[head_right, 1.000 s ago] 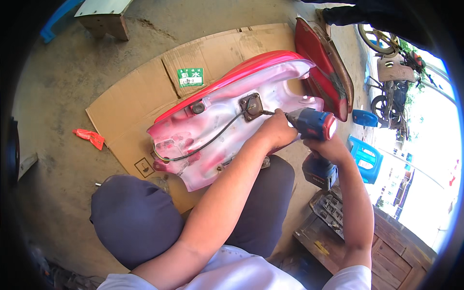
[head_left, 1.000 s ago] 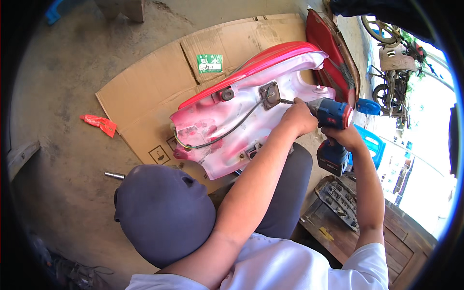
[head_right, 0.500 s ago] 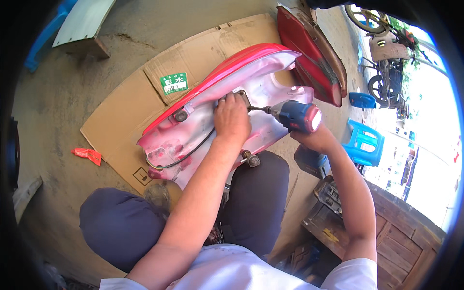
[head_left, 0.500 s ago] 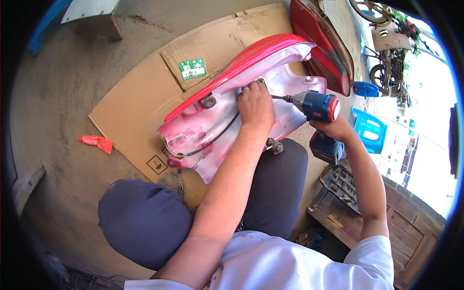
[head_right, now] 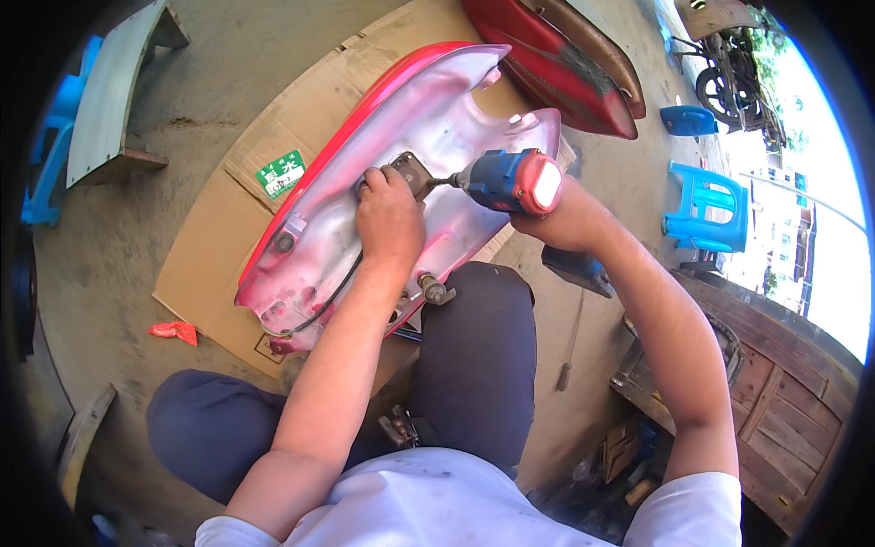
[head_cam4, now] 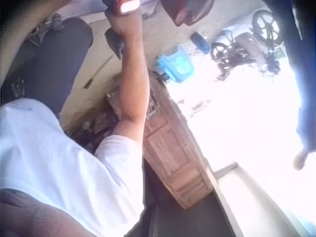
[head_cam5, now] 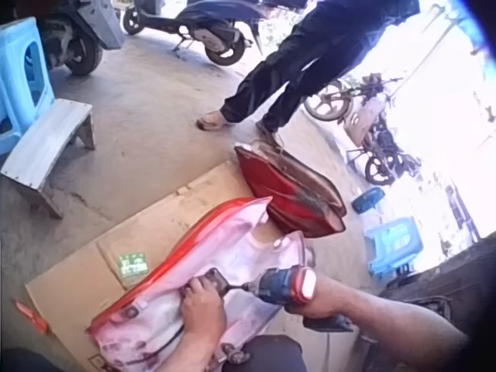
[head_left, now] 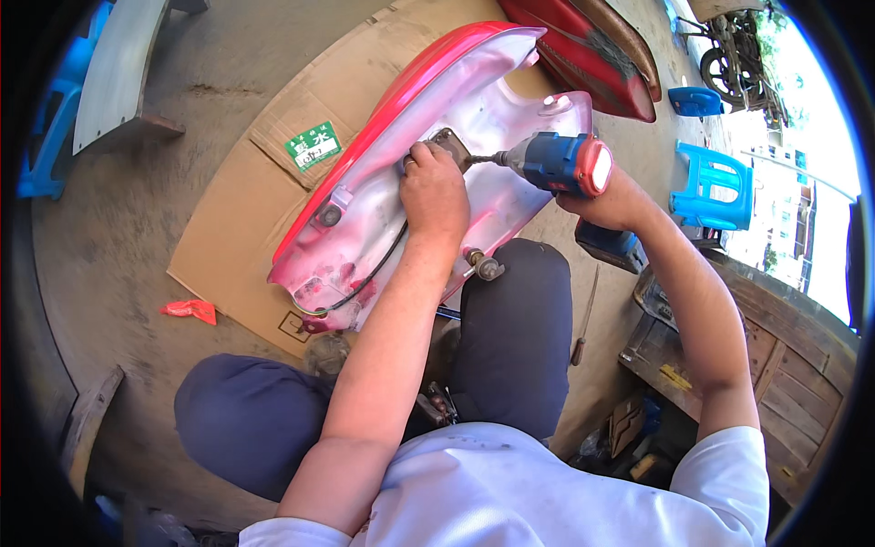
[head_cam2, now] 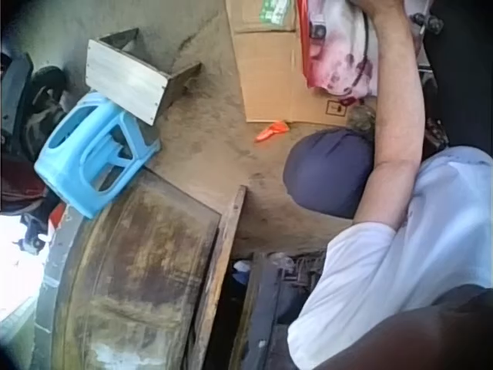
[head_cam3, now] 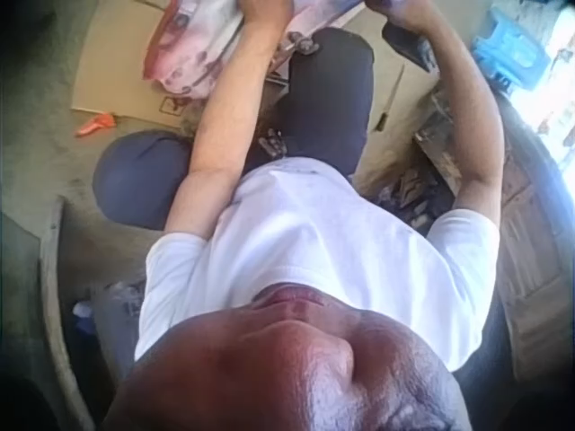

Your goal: Installing a component into a motorcycle fuel tank and securing it with screws using an impact driver.

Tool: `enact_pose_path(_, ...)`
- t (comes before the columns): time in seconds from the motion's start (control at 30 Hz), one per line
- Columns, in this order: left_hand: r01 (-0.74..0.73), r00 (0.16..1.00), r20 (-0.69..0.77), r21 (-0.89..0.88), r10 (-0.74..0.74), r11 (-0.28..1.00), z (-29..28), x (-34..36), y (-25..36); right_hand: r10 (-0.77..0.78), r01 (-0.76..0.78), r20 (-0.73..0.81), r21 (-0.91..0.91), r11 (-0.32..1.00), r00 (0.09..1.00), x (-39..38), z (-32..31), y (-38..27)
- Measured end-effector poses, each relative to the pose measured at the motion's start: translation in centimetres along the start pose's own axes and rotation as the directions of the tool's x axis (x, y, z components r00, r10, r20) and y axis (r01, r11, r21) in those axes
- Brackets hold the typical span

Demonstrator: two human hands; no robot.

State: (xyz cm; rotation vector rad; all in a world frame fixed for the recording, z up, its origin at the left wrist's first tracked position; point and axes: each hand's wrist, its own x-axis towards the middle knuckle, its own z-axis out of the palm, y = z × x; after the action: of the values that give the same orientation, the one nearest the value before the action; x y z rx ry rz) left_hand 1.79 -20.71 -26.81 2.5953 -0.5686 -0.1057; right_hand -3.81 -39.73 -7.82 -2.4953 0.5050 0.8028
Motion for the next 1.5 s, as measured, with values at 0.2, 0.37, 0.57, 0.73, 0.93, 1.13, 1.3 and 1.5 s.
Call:
enact_pose_path(0.2, 0.071, 0.983, 0.176, -0.106, -0.052, 0.992, -0.6, -0.2, 0.0, -0.149, 0.149, -0.049, 0.008, 0.989, 0.988, 0.5, 0.0, 0.8)
enact_pose_path(0.37, 0.095, 0.981, 0.184, -0.201, -0.058, 0.975, -0.1, -0.5, -0.3, -0.103, 0.1, -0.067, -0.047, 0.994, 0.992, 0.5, 0.5, 1.0)
enact_pose_path(0.57, 0.112, 0.978, 0.195, -0.208, -0.071, 0.972, 0.0, -0.5, -0.6, 0.051, -0.05, 0.069, -0.025, 0.998, 0.996, 1.0, -0.4, -0.4)
enact_pose_path(0.73, 0.125, 0.976, 0.203, -0.204, -0.083, 0.971, 0.1, -0.5, -0.3, -0.021, 0.024, 0.051, -0.059, 0.998, 0.999, 1.6, -0.3, 0.0)
enact_pose_path(0.93, 0.126, 0.974, 0.208, -0.191, -0.085, 0.974, -0.2, -0.4, 0.0, -0.081, 0.086, 0.058, -0.083, 0.993, 0.995, 2.4, -1.1, 1.1)
enact_pose_path(1.13, 0.127, 0.985, 0.14, -0.179, -0.103, 0.975, -0.1, -0.1, 0.3, -0.134, 0.14, 0.058, -0.123, 0.982, 0.989, 2.5, -1.2, 1.7)
enact_pose_path(1.3, 0.029, 1.0, 0.01, -0.187, -0.028, 0.982, -1.1, -0.5, 1.2, -0.189, 0.185, -0.012, -0.165, 0.969, 0.982, 1.8, -0.4, 1.5)
enact_pose_path(1.5, 0.149, 0.965, 0.257, -0.678, 0.042, 0.72, 0.2, 0.1, 1.9, -0.137, 0.128, -0.051, -0.142, 0.982, 0.989, 0.7, 0.3, 0.4)
